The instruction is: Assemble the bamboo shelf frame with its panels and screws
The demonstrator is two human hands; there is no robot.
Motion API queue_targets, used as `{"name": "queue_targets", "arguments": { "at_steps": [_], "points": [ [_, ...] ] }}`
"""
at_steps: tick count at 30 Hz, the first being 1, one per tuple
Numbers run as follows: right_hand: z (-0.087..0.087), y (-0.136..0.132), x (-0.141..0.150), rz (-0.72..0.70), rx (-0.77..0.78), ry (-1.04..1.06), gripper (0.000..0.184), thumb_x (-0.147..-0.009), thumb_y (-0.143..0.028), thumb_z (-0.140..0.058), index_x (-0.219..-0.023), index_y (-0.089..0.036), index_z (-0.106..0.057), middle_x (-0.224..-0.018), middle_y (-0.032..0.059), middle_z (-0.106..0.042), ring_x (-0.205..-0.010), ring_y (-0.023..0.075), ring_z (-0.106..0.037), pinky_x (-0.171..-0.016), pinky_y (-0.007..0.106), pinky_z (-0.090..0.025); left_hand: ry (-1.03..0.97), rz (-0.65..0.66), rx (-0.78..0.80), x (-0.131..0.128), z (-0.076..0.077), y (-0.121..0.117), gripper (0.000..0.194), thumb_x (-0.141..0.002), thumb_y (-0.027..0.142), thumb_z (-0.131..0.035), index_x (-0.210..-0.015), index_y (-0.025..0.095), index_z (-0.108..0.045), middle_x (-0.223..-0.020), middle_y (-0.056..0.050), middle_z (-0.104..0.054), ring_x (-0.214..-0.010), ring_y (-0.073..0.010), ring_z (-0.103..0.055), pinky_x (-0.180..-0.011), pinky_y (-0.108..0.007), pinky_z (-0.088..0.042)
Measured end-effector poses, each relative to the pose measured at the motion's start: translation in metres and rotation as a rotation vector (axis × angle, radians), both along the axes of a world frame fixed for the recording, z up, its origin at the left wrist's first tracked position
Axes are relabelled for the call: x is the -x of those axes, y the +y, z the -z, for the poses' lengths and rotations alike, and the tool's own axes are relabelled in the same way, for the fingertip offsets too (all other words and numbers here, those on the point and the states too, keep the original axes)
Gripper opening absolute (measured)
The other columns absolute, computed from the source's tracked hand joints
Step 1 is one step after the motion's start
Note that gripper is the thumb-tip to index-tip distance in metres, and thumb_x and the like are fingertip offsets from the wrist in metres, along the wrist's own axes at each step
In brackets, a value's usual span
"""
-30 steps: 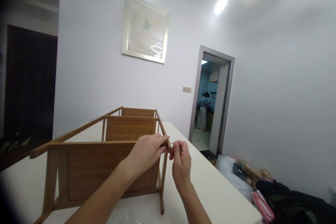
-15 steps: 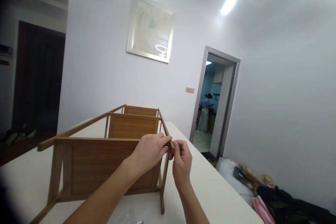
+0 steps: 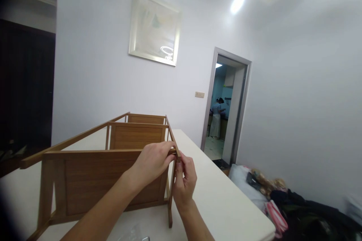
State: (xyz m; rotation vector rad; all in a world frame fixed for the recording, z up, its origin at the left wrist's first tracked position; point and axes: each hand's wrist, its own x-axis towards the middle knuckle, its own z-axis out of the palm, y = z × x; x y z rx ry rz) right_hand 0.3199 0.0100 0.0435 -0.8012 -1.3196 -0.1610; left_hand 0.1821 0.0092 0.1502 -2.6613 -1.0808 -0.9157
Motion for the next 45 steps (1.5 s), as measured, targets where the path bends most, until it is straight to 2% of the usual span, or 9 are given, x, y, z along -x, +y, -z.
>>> {"name": "queue_targets", "arguments": {
  "at_steps": [4,8,13,17,20,34,39,45],
  "points": [
    [-0.0001,-0.0014,-0.0004,0.019,-0.04,-0.057,0.033,-0.096,-0.025,-0.045,-0.126,-0.025,-0.058,-0.103,0.0075,-0.065,-0.093,0.021,-0.062,-0.077,0.036,-0.052,-0.003,-0.034,0.005,-0.002,0.0009,0.0008,0.007,-0.093,0.024,-0.048,-0.096,0.021,-0.053,-0.089,-0.004,-0.069,-0.082,-0.021,-0.067,-0.07,-0.029,-0.044],
    [-0.0012,-0.0019,-0.0004,0.02,-0.064,-0.085,0.037,-0.096,-0.018,-0.043,-0.13,-0.026,-0.054,-0.106,0.0076,-0.065,-0.099,0.0209,-0.061,-0.085,0.038,-0.051,-0.024,-0.006,-0.006,-0.0009,0.0009,-0.0004,0.003,-0.092,0.023,-0.048,-0.09,0.023,-0.05,-0.085,-0.002,-0.068,-0.078,-0.0196,-0.065,-0.066,-0.027,-0.04],
    [0.0002,-0.0009,-0.0005,0.034,-0.09,-0.096,0.038,-0.096,-0.015,-0.041,-0.131,-0.026,-0.052,-0.106,0.0074,-0.063,-0.097,0.0194,-0.06,-0.085,0.037,-0.052,-0.07,0.09,0.041,0.0044,-0.0022,-0.0033,0.01,-0.092,0.021,-0.045,-0.084,0.024,-0.05,-0.083,0.001,-0.067,-0.074,-0.0167,-0.062,-0.065,-0.026,-0.037],
    [0.0045,0.001,0.001,0.107,-0.06,-0.009,0.037,-0.096,-0.019,-0.044,-0.133,-0.023,-0.048,-0.099,0.0066,-0.059,-0.086,0.0176,-0.059,-0.071,0.032,-0.053,-0.076,0.057,0.075,0.0038,-0.0032,-0.0048,0.013,-0.094,0.022,-0.04,-0.086,0.023,-0.05,-0.083,0.0,-0.067,-0.074,-0.0168,-0.063,-0.065,-0.026,-0.037],
    [0.0064,0.0025,0.0014,0.129,-0.053,0.006,0.038,-0.096,-0.021,-0.044,-0.133,-0.024,-0.046,-0.102,0.0075,-0.058,-0.087,0.0178,-0.059,-0.065,0.03,-0.053,-0.074,0.026,0.072,0.0015,-0.0026,-0.0051,0.011,-0.094,0.022,-0.041,-0.088,0.023,-0.05,-0.083,0.0,-0.067,-0.074,-0.0173,-0.063,-0.065,-0.027,-0.037],
    [0.0072,0.007,-0.0011,0.151,-0.094,-0.048,0.038,-0.096,-0.015,-0.041,-0.132,-0.026,-0.049,-0.111,0.0098,-0.058,-0.099,0.0195,-0.059,-0.079,0.034,-0.054,-0.06,0.002,0.072,-0.0013,-0.0014,-0.0052,0.013,-0.095,0.021,-0.039,-0.088,0.024,-0.049,-0.08,0.002,-0.066,-0.072,-0.0166,-0.063,-0.064,-0.026,-0.035],
    [0.0066,0.007,-0.0014,0.19,-0.094,-0.02,0.037,-0.096,-0.017,-0.042,-0.131,-0.025,-0.051,-0.107,0.0099,-0.058,-0.091,0.0185,-0.061,-0.07,0.031,-0.055,-0.059,0.001,0.071,-0.0024,0.0008,-0.0035,0.011,-0.096,0.022,-0.041,-0.089,0.024,-0.05,-0.081,0.002,-0.066,-0.073,-0.0158,-0.063,-0.064,-0.025,-0.036],
    [0.0003,0.0049,-0.0015,0.138,-0.122,-0.017,0.037,-0.096,-0.016,-0.041,-0.127,-0.028,-0.057,-0.101,0.0077,-0.058,-0.09,0.0179,-0.061,-0.073,0.031,-0.054,-0.034,-0.036,0.05,-0.0039,0.0016,-0.0024,0.013,-0.097,0.025,-0.041,-0.088,0.024,-0.05,-0.079,0.002,-0.066,-0.071,-0.016,-0.063,-0.063,-0.025,-0.036]
  ]
}}
